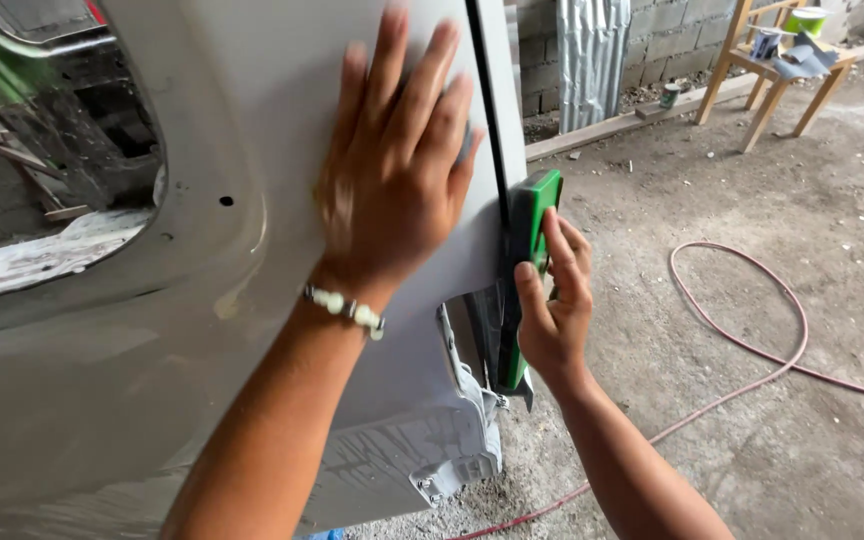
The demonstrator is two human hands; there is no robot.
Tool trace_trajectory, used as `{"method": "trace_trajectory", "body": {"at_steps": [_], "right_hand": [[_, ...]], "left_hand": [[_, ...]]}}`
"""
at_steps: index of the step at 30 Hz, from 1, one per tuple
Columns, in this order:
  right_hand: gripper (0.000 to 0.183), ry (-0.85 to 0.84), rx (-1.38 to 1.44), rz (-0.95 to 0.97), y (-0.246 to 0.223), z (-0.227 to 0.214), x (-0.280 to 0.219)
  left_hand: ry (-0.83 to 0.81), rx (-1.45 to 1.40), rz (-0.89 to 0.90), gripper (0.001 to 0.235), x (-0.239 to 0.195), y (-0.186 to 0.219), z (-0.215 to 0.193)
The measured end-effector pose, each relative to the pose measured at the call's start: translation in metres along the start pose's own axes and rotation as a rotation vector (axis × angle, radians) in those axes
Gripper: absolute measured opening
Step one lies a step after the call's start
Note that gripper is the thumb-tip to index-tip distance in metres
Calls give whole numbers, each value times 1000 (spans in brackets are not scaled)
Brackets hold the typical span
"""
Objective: The person uses a green sanding block and a yellow cloth to sand and wipe the surface of a white car door. They repeatedly dip the tools into a bucket of water to clean them before continuing to sand the panel.
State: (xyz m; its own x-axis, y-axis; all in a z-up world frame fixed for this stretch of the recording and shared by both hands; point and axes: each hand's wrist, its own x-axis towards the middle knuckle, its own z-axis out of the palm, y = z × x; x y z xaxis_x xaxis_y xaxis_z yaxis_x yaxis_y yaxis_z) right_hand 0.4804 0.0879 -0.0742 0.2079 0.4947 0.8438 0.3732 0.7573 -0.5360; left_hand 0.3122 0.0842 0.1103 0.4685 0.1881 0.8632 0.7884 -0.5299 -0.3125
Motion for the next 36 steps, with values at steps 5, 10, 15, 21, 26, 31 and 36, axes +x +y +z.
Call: {"method": "trace_trajectory", "body": {"at_steps": [5, 10, 15, 21, 26, 31, 36], "right_hand": [[58, 54, 493, 248, 10, -6, -6], [59, 113, 825, 398, 28, -23, -26], [57, 165, 657, 511, 34, -56, -48], [56, 139, 534, 527, 44, -64, -50], [56, 85, 583, 520, 28, -48, -46], [56, 64, 664, 548, 25, -46, -60], [58, 51, 733, 572, 32, -47, -65]], "left_hand": [[-58, 55, 121, 39, 19, 10, 53], [-175, 321, 277, 36, -23, 56, 78], [-436, -53, 437, 31, -60, 67, 88], [76, 168, 382, 12, 53, -14, 13], [-81, 110, 245, 32, 28, 11, 30], [-262, 35, 471, 31, -56, 51, 61], [-293, -49, 520, 26, -15, 23, 37]]}}
